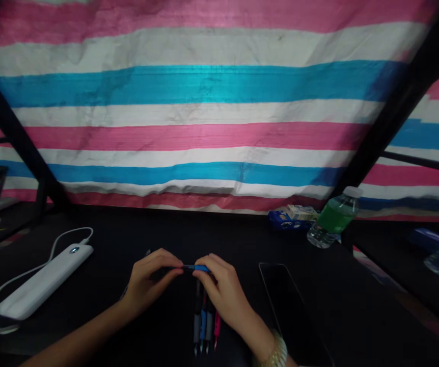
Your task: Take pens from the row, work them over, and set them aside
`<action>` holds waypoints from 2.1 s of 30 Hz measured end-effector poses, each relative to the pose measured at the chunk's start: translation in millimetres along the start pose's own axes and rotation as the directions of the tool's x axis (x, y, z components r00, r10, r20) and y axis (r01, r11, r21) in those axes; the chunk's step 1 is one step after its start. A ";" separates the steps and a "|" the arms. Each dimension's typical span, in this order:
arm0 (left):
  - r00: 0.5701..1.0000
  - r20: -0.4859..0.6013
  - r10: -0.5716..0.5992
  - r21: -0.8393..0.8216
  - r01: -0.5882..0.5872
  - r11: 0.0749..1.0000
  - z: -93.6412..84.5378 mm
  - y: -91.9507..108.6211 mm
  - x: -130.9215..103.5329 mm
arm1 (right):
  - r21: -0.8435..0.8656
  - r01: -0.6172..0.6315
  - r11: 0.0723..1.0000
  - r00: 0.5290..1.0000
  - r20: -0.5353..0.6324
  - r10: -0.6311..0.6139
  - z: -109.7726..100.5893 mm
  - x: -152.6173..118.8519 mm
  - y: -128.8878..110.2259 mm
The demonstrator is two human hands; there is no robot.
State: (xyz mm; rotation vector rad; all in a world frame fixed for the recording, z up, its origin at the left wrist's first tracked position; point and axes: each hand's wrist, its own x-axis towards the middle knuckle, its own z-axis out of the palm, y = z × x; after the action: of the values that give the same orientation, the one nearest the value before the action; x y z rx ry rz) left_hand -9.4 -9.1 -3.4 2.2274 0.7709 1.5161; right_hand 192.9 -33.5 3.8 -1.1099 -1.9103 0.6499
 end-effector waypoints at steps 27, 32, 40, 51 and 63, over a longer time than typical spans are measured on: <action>0.740 -0.017 -0.673 -0.631 0.514 0.581 2.7 -14.1 2.3 | -0.329 0.186 0.926 0.965 -0.117 -0.236 2.8 -3.4 14.8; 0.729 0.014 -0.684 -0.672 0.514 0.533 0.2 -15.7 0.3 | -0.220 0.075 0.973 0.992 -0.086 -0.096 9.1 -5.7 10.2; 0.705 0.023 -0.709 -0.768 0.466 0.439 0.2 -11.9 7.0 | 0.023 -0.068 0.997 0.996 0.056 0.067 16.1 -7.6 2.1; 0.758 0.072 -0.648 -0.810 0.424 0.405 -4.5 -9.6 11.4 | 0.001 -0.053 0.999 0.999 -0.011 0.053 13.6 -8.8 1.3; 0.757 0.102 -0.645 -0.810 0.440 0.388 -10.3 -16.6 13.9 | -0.040 -0.036 0.999 0.999 -0.020 0.036 12.6 -8.9 0.1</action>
State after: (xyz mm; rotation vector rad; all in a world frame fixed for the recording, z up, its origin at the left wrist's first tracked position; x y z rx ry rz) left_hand -19.0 12.3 1.6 0.9627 0.6030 1.3630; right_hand 184.8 -41.7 -6.5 -1.1742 -1.8984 0.6208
